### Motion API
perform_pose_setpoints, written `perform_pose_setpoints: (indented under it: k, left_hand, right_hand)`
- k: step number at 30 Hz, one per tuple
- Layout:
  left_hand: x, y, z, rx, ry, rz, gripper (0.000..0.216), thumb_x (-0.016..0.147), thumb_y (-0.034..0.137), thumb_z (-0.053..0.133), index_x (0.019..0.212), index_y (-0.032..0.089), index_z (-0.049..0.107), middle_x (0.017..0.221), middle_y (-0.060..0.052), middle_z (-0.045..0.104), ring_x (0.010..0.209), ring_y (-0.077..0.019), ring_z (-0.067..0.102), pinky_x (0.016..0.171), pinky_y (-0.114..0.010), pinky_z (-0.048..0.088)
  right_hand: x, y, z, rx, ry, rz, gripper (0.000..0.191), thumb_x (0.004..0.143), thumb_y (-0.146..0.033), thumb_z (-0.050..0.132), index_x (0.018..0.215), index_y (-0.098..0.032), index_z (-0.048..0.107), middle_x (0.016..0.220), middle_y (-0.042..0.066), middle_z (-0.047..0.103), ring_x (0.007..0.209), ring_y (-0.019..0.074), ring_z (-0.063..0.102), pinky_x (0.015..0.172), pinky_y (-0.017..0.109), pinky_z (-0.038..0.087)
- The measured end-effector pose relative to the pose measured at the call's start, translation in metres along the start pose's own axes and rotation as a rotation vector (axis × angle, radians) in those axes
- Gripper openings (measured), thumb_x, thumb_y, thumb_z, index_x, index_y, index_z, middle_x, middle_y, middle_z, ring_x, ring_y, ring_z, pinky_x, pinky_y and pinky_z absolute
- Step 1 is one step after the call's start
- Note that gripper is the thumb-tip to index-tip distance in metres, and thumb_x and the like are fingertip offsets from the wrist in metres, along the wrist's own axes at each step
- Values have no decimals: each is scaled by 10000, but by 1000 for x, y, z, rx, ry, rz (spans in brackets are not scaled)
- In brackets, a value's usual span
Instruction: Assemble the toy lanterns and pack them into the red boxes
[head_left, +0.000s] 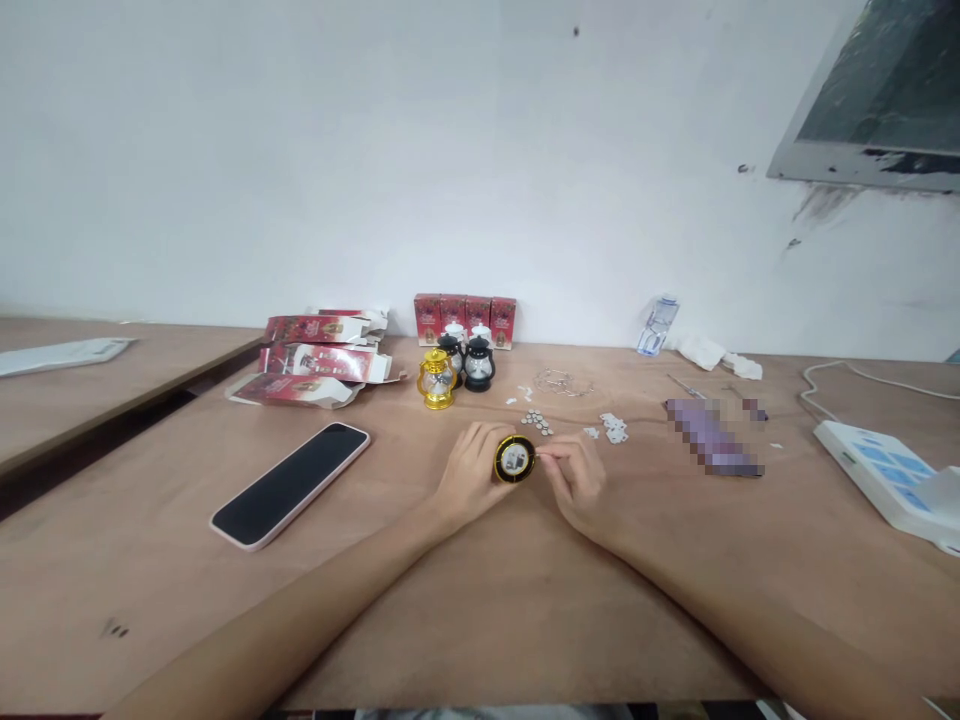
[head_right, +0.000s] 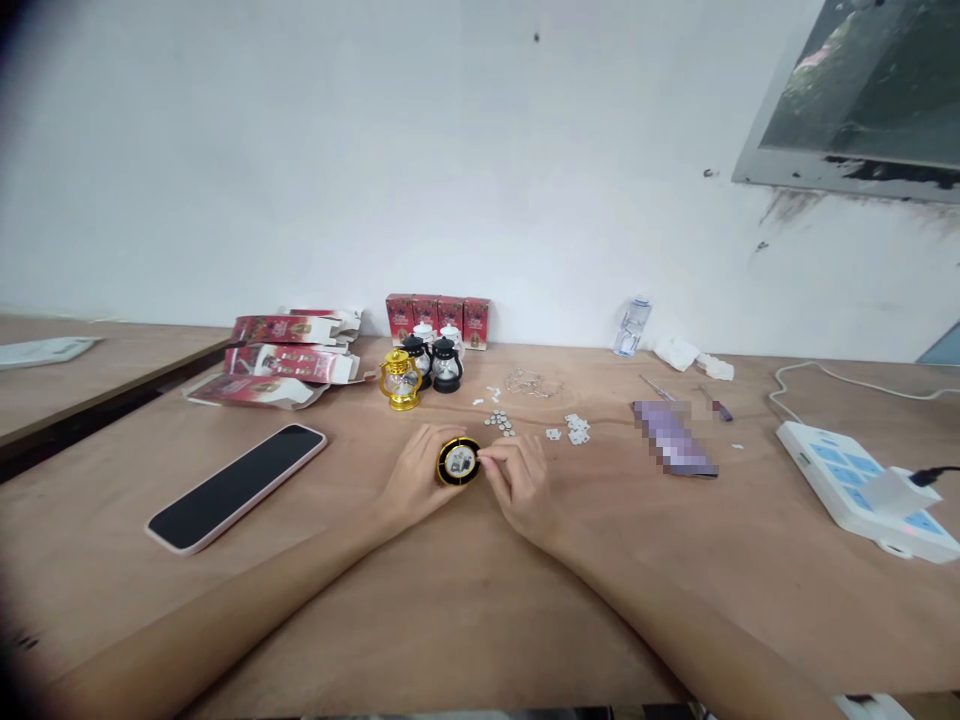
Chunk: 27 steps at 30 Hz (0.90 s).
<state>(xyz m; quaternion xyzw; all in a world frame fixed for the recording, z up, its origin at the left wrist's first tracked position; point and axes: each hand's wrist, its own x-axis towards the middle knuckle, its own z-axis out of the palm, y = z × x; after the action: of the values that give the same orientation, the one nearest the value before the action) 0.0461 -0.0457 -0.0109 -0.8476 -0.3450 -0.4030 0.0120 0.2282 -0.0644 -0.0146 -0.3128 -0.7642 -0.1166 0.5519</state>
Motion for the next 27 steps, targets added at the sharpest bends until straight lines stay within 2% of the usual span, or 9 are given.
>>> perform_pose_setpoints:
  k: [7,15,20,22,27]
  left_hand:
    - [-2,2,3,35,28,62,369,819,338,576,1129,167,474,1034,-117,607,961,-268,550,793,-385,462]
    - [-1,7,2,23,22,68,361,827,378,557,1118,177,486,1014,-116,612,941,-259,563,781,-372,464]
    - [-2,4,1,17,28,39,403,780,300,611,1139,185,468,1041,-110,608,965,-265,557,797,-381,470]
    - [-2,3,0,17,27,32,440,760,273,633,1152,188,452,1064,-107,602,987,-267,552,809,-383,472]
    - [-3,0,0,32,38,40,463,741,261,659,1143,182,444,1075,-103,600,972,-267,555,804,-384,478]
  right_hand:
    - [4,-11,3,-94,-74,-183,100,878,-151,523,856,-198,609,745,35,641,680,160,488,653,304,361]
    - [2,-11,4,-74,-92,-141,107,876,-183,530,824,-214,619,746,32,649,680,159,503,656,311,355]
    - [-1,2,5,-28,-13,46,106,898,-182,477,936,-203,573,834,53,627,783,176,554,708,324,407]
    - [-1,17,5,-79,-37,154,132,907,-178,440,942,-197,566,858,58,624,819,189,550,747,338,415]
    - [-1,55,1,-408,-382,324,154,843,-165,495,878,-179,645,895,87,646,883,257,513,782,392,386]
